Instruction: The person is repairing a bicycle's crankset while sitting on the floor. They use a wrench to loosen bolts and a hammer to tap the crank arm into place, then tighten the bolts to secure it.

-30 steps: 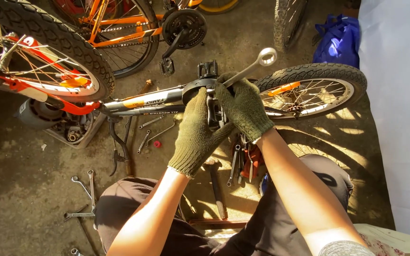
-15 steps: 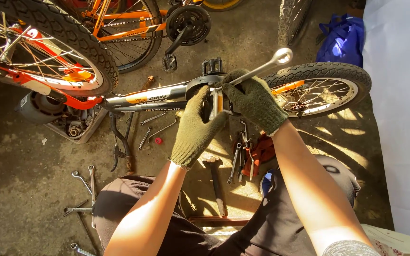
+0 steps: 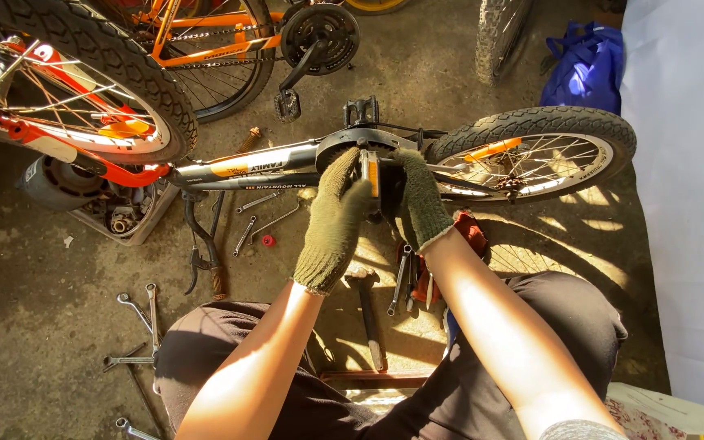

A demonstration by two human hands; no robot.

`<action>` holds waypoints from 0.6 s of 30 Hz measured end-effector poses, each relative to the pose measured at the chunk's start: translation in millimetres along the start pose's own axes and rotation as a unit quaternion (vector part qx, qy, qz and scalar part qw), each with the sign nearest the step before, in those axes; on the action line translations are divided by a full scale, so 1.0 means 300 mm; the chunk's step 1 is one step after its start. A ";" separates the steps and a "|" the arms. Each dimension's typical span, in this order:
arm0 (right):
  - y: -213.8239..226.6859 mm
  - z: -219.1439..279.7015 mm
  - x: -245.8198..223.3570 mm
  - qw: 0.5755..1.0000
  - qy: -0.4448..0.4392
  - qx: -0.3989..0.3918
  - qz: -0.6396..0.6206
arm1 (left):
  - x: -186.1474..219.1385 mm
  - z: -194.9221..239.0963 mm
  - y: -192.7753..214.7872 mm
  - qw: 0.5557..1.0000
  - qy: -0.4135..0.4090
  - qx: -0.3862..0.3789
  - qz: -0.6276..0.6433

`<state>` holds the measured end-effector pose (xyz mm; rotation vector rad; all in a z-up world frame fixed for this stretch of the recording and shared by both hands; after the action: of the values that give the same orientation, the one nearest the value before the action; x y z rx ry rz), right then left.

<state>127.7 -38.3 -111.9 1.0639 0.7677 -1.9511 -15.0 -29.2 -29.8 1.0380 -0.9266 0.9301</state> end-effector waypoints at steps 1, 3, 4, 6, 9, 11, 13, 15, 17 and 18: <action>-0.010 -0.010 0.017 0.999 -0.016 -0.015 -0.028 | -0.034 -0.013 -0.034 0.998 0.009 -0.064 0.026; -0.028 -0.033 0.046 0.997 -0.033 -0.031 -0.058 | -0.099 -0.055 -0.056 0.990 0.019 -0.128 0.051; -0.035 -0.045 0.066 0.994 -0.050 -0.044 -0.087 | -0.172 -0.087 -0.033 0.947 0.113 -0.061 0.293; -0.044 -0.069 0.101 0.989 -0.067 -0.057 -0.116 | -0.312 -0.140 -0.050 0.835 0.198 0.013 0.513; -0.067 -0.105 0.150 0.977 -0.100 -0.085 -0.170 | -0.401 -0.194 -0.024 0.967 0.129 0.065 0.211; -0.087 -0.125 0.179 0.959 -0.130 -0.112 -0.224 | -0.311 -0.158 -0.042 0.984 0.041 0.019 0.170; -0.081 -0.150 0.202 0.954 -0.119 -0.131 -0.244 | -0.347 -0.185 -0.049 0.984 0.046 0.011 0.171; -0.070 -0.200 0.249 0.947 -0.111 -0.147 -0.264 | -0.450 -0.252 -0.059 0.984 0.054 0.002 0.171; -0.036 -0.299 0.318 0.958 -0.102 -0.108 -0.246 | -0.618 -0.370 -0.091 0.995 0.070 -0.056 0.030; -0.025 -0.357 0.359 0.958 -0.100 -0.107 -0.246 | -0.715 -0.432 -0.113 0.995 0.068 -0.058 0.031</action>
<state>126.8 13.1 -255.1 0.5651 1.1810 -2.2753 -30.4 49.2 -269.7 0.8407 -0.8915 0.9744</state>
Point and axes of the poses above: each hand's wrist, its own z-axis away from the middle knuckle, its own y-axis out of the back of the hand, x = y × z, the point moved 8 cm from there along -z, towards the middle knuckle, and after that the axes turned 5 degrees about -z, right-handed, at the moved point
